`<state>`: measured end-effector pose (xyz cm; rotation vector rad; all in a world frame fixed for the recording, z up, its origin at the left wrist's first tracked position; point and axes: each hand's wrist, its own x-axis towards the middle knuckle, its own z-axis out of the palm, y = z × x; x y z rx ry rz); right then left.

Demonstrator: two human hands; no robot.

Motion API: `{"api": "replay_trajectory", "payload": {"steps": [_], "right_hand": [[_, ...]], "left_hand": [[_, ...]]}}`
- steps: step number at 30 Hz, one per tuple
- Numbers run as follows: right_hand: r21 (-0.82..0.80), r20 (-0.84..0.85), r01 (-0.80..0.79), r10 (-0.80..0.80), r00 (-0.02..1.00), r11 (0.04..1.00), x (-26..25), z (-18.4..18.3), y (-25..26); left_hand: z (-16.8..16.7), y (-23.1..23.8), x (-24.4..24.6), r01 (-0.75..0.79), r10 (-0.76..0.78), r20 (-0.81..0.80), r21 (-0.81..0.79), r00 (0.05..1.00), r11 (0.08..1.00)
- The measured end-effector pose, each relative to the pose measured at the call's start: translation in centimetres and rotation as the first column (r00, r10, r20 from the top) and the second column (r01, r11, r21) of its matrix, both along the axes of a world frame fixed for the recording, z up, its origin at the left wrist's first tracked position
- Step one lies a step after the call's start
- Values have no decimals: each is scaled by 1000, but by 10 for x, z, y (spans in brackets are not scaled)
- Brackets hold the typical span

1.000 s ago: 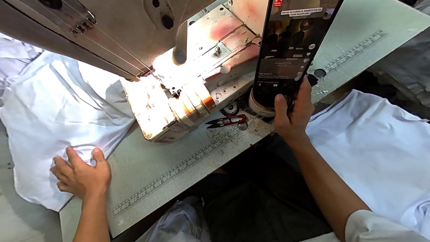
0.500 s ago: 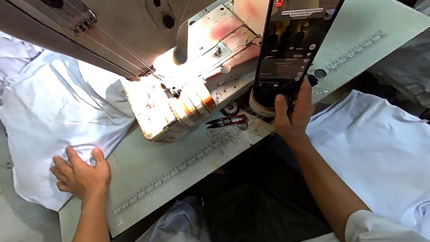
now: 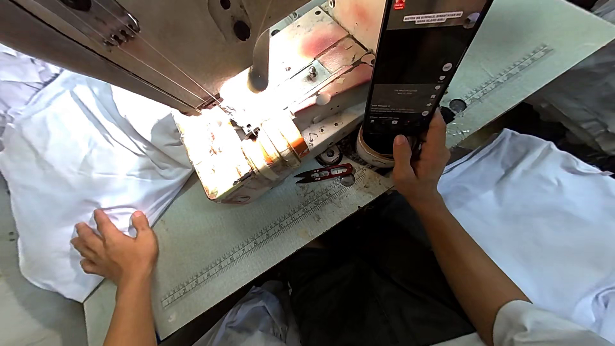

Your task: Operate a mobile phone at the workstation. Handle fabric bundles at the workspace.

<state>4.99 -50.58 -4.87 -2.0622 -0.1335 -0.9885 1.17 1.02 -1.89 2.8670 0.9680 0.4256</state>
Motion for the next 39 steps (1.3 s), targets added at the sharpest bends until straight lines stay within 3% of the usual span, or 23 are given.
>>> {"api": "replay_trajectory", "payload": {"steps": [39], "right_hand": [[-6, -6, 28, -28, 1000, 1000, 0, -2, 1]], "left_hand": [[-1, 0, 0, 1, -1, 4, 7, 1000, 1000]]}}
